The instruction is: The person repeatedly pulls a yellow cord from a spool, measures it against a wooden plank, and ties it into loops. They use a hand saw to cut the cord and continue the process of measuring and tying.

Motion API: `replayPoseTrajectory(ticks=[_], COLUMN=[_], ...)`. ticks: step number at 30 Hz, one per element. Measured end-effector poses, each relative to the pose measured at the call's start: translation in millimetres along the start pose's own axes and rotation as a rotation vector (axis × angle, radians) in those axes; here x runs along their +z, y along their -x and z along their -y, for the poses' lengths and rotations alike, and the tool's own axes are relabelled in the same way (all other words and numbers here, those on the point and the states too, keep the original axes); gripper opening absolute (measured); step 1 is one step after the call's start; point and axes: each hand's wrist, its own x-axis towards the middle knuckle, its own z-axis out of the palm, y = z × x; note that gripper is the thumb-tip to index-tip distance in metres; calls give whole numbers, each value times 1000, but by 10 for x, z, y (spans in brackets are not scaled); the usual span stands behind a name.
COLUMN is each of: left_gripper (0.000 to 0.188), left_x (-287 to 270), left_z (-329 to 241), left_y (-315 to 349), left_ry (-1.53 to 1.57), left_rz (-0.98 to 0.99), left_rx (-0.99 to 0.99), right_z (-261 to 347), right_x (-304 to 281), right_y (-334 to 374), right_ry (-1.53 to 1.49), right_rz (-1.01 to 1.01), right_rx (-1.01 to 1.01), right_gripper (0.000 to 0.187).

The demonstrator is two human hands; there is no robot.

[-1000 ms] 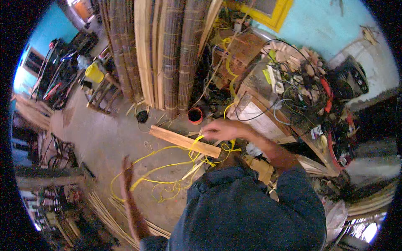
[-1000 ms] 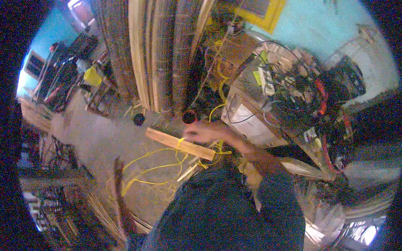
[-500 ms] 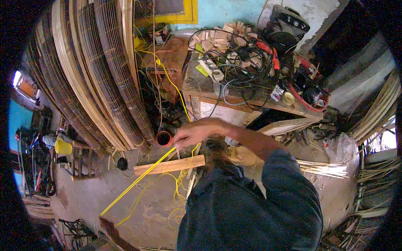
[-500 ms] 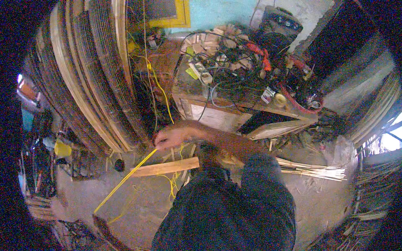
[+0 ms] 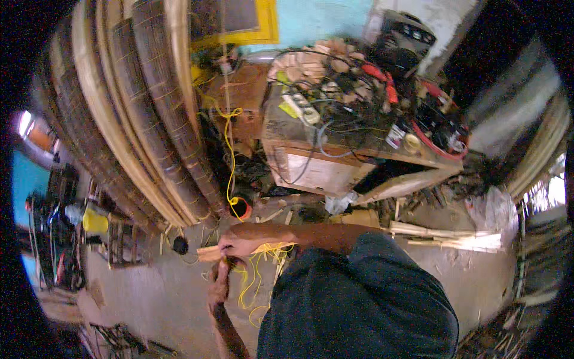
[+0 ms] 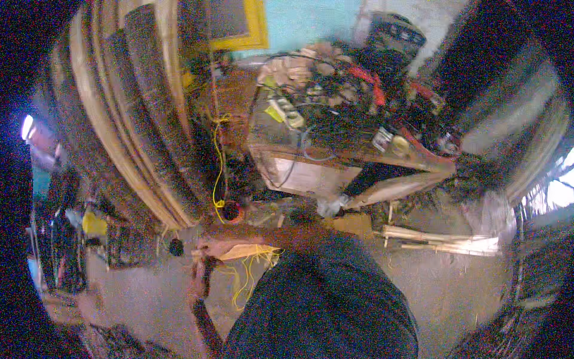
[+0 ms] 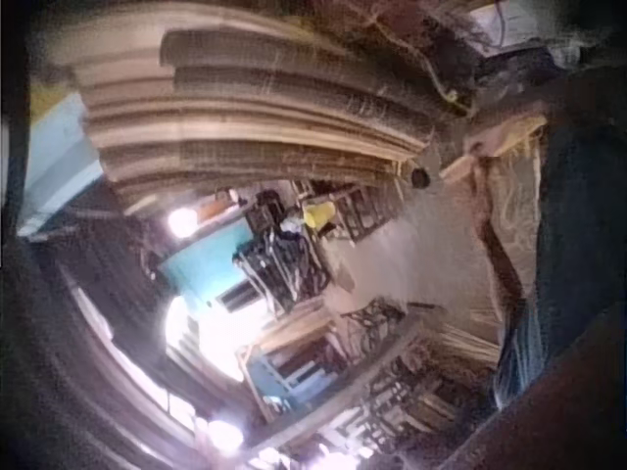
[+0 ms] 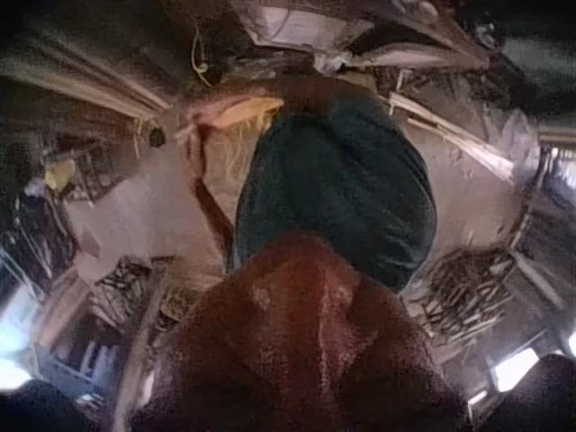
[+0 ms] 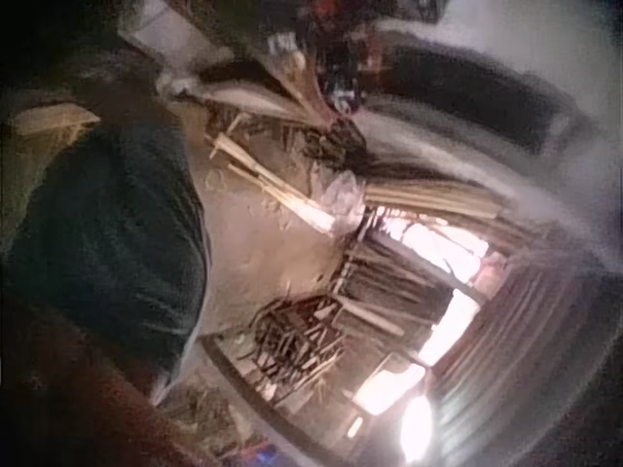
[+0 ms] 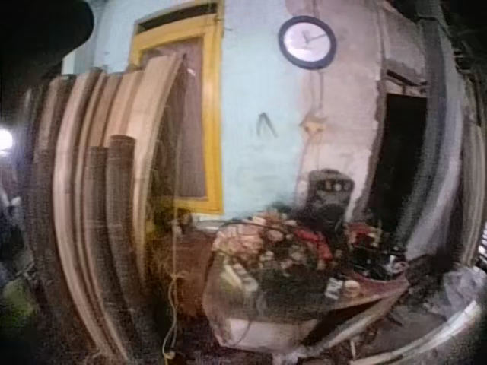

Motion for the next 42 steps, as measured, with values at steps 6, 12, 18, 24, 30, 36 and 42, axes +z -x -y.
replayPoseTrajectory(ticks=[6, 12, 18, 24, 30, 36, 42], left_gripper=[22, 28, 29, 30, 29, 34, 39], left_x=[-645, -1943, -2099, -2049, -2163, -2193, -2148], left_z=[756, 2331, 3325, 3408, 3690, 3965, 3881], left_y=[83, 1255, 2296, 2550, 2838, 3119, 3117], left_ry=[498, 697, 141, -274, 41, -20, -30], left_rz=[-204, -760, -1139, -1152, -1484, -1351, -1235], left_rx=[-50, -117, -523, -642, -524, -670, -764], right_z=[67, -13, 109, -185, -601, -701, -191], right_x=[-680, -1326, -1708, -1768, -2413, -2817, -2701], right_y=[269, 567, 698, 866, 1256, 1483, 1103], right_ry=[-65, -135, -216, -70, -55, -57, -111], right_rz=[239, 311, 416, 135, 31, -196, 14], right_rx=[52, 103, 334, 339, 763, 641, 614], right_gripper=[32, 39, 36, 29, 46, 31, 34])
